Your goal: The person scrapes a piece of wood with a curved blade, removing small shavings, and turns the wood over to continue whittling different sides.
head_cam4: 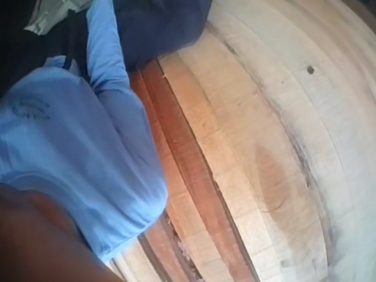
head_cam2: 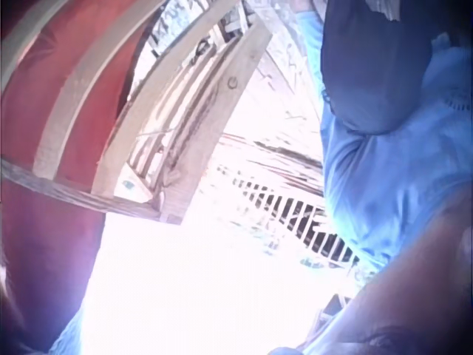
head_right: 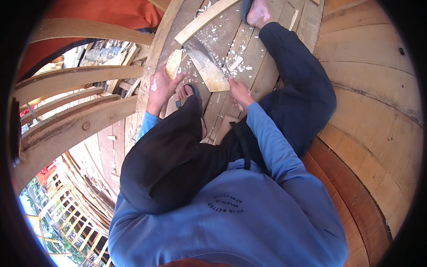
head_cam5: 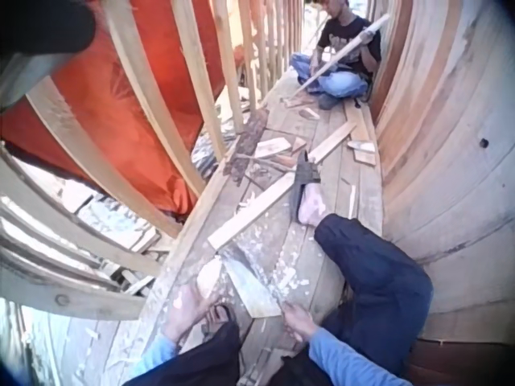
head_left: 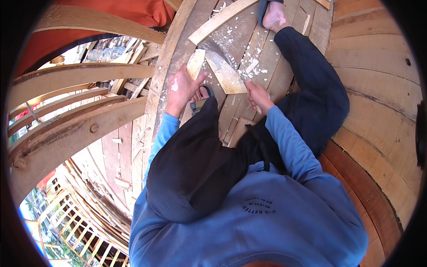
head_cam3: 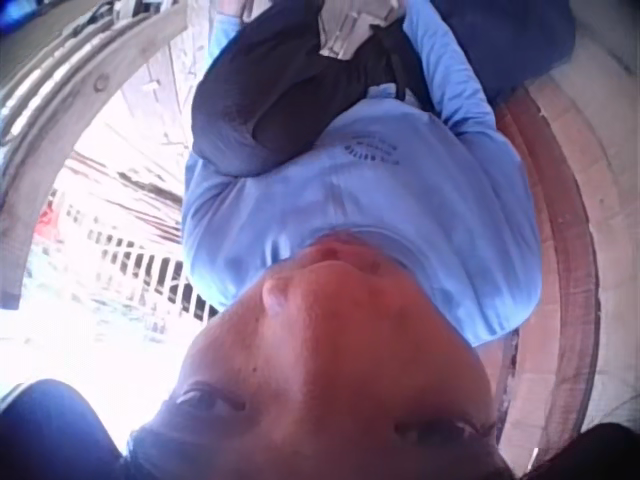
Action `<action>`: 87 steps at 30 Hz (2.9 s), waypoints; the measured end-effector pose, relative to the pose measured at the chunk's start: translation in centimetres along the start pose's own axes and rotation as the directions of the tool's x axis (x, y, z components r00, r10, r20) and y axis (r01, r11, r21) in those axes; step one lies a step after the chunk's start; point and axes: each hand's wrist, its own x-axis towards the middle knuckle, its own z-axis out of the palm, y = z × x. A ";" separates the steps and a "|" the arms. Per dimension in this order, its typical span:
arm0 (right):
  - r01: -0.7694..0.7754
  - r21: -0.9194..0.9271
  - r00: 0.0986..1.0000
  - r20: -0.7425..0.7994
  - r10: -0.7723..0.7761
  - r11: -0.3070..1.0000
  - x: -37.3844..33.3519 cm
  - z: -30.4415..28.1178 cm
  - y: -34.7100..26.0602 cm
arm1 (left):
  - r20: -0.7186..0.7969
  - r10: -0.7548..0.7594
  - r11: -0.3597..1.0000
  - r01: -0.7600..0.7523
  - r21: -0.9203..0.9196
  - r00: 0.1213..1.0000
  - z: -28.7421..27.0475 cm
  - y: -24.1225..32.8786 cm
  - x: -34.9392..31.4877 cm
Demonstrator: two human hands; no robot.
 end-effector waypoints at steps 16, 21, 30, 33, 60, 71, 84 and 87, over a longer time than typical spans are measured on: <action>-0.005 0.058 1.000 -0.011 0.006 0.998 0.5 1.7 -1.2 | -0.071 0.089 0.951 -0.064 0.301 0.993 0.6 -0.4 0.2; -0.140 0.003 0.978 0.160 0.137 0.990 1.1 2.3 0.9 | -0.034 0.082 0.947 -0.067 0.313 0.996 0.4 -0.7 -0.1; 0.040 -0.045 0.995 0.089 -0.036 0.998 -0.4 2.2 -0.9 | 0.139 0.117 0.924 -0.160 0.348 0.983 0.4 -1.8 0.6; 0.047 -0.018 0.993 0.113 -0.045 0.999 -2.2 1.8 -2.7 | 0.208 0.110 0.912 -0.182 0.368 0.972 0.6 -2.3 1.3; 0.070 -0.267 0.987 0.159 -0.027 0.961 -5.8 3.1 -6.7 | 0.271 0.394 0.778 -0.475 0.411 0.879 3.0 -6.0 4.5; -0.006 -0.230 0.985 0.166 0.045 0.973 -6.4 3.6 -7.5 | 0.277 0.346 0.791 -0.437 0.428 0.897 2.8 -5.1 4.1; -0.022 -0.305 0.989 0.133 0.066 0.952 -7.9 4.4 -8.9 | 0.278 0.316 0.815 -0.410 0.409 0.907 3.1 -4.5 4.2; -0.010 -0.307 0.988 0.143 0.057 0.952 -7.9 4.8 -8.5 | 0.261 0.332 0.822 -0.413 0.392 0.907 3.2 -5.2 4.1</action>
